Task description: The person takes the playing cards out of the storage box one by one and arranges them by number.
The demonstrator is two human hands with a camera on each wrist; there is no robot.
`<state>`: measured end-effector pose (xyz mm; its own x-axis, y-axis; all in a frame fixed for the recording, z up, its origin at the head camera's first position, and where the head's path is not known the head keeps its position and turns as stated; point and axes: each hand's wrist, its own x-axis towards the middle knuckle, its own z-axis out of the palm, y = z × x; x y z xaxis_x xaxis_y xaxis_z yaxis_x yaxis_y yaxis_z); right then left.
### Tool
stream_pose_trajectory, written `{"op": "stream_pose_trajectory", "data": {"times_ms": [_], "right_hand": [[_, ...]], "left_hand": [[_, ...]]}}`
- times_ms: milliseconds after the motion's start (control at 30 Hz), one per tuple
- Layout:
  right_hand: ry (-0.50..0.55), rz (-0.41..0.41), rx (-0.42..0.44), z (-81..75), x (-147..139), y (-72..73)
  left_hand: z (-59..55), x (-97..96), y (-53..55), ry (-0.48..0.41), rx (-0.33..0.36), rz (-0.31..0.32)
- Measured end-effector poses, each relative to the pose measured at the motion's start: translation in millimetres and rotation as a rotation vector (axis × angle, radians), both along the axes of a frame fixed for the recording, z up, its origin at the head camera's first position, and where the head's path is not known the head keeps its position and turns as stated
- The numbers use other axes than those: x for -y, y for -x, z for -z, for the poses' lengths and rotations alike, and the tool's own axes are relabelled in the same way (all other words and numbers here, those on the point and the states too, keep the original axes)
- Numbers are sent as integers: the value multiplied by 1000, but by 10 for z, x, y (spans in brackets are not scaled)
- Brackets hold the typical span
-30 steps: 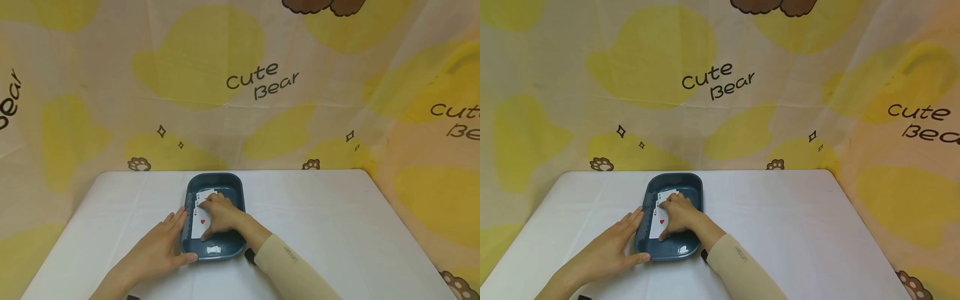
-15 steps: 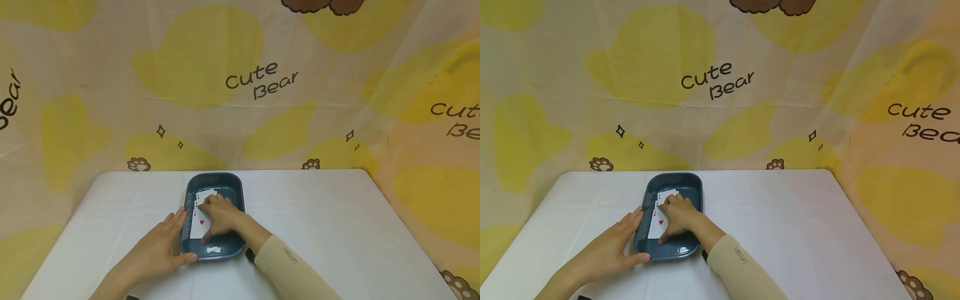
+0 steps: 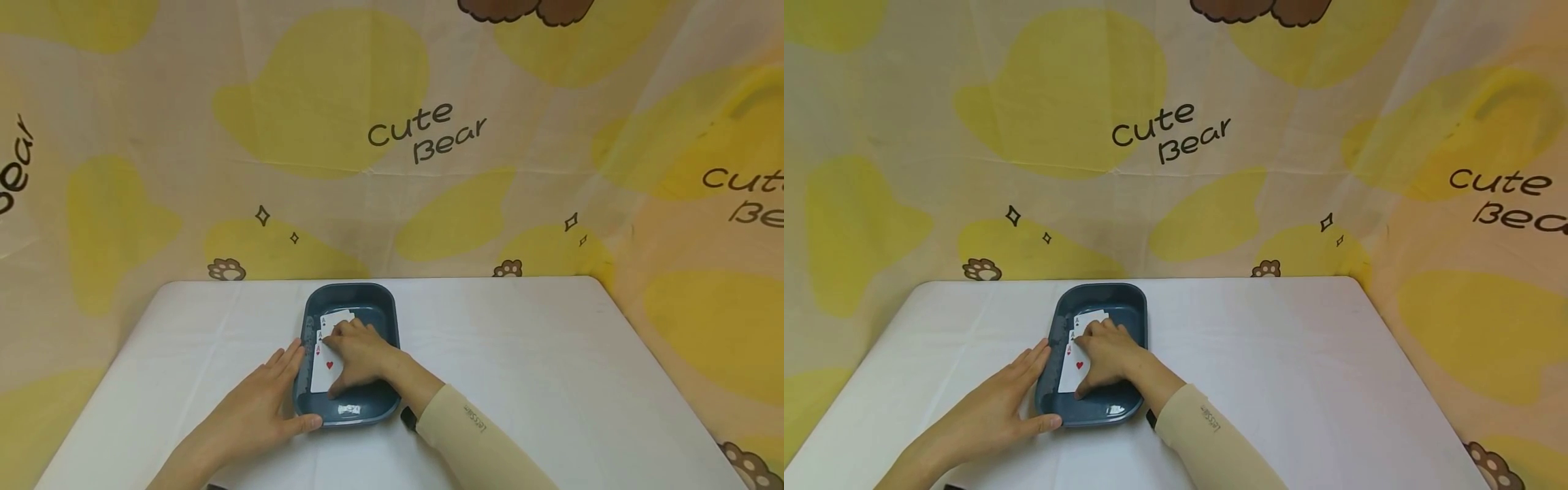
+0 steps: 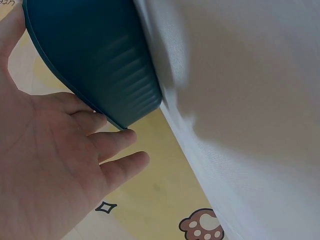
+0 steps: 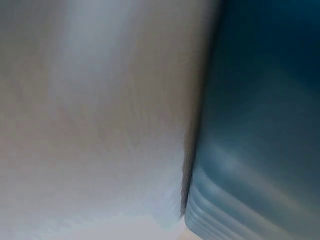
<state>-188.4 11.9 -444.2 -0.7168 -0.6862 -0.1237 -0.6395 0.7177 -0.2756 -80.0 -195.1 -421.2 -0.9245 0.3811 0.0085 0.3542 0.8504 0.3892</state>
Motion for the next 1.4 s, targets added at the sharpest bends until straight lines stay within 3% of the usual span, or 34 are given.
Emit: {"op": "stream_pose_trajectory", "data": {"times_ms": [200, 433, 733, 1400], "right_hand": [[33, 2, 36, -16, -17, 11], [84, 16, 102, -67, -38, 40], [119, -2, 88, -211, -99, 28], [169, 1, 80, -325, -248, 37]], "left_hand": [[-23, -11, -2, 10, 40, -16], [-12, -11, -9, 4, 23, -13], [-19, -4, -5, 10, 38, -18], [4, 3, -3, 15, 16, -12]]}}
